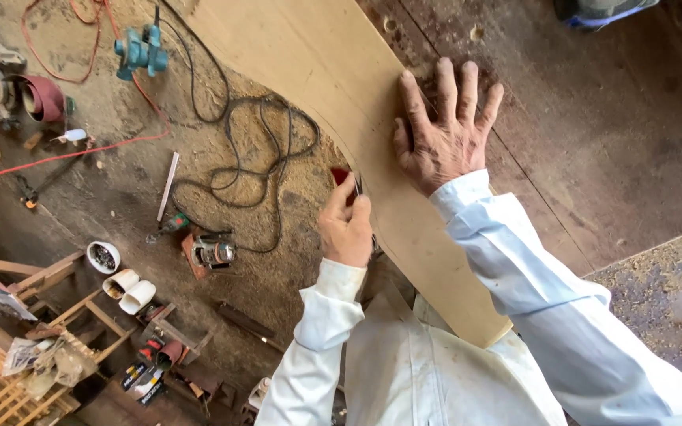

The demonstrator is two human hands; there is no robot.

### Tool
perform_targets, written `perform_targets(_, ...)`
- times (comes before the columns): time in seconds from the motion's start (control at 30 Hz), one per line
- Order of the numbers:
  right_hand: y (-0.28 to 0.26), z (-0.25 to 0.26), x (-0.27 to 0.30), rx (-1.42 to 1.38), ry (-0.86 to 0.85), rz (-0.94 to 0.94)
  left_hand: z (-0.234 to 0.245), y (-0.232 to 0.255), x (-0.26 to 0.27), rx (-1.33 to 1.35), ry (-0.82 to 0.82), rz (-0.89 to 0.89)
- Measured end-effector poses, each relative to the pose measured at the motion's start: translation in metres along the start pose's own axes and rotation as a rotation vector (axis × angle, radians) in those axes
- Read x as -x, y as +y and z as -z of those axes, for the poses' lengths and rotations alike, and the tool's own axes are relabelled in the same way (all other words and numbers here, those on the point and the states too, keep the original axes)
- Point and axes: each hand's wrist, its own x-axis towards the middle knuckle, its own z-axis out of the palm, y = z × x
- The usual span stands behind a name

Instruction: Sanding the edges of a curved wooden board with an angle grinder and marking it with a pen.

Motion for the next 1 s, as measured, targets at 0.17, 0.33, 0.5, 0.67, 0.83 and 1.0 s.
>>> perform_targets(0.17,-0.002,0.004,-0.001,-0.027,0.016,0.003,0.003,-0.022,0.034,-0.113,-0.045,-0.061)
perform_targets(0.33,-0.001,-0.001,0.001,-0.019,0.059,0.014,0.01,-0.038,0.061,-0.17,-0.066,0.021)
perform_targets(0.5,-0.003,0.002,0.002,-0.021,0.028,-0.005,0.004,-0.058,0.091,-0.139,-0.034,0.08)
perform_targets(0.67,-0.002,-0.001,0.002,-0.019,0.04,-0.021,-0.017,-0.083,0.13,0.1,-0.005,0.283)
perform_targets(0.83,-0.004,0.0,0.002,-0.005,0.004,-0.04,-0.026,-0.092,0.146,0.095,0.024,0.307)
perform_targets(1.0,-0.003,-0.001,0.0,-0.009,-0.007,-0.043,-0.014,-0.076,0.155,-0.037,-0.058,0.366)
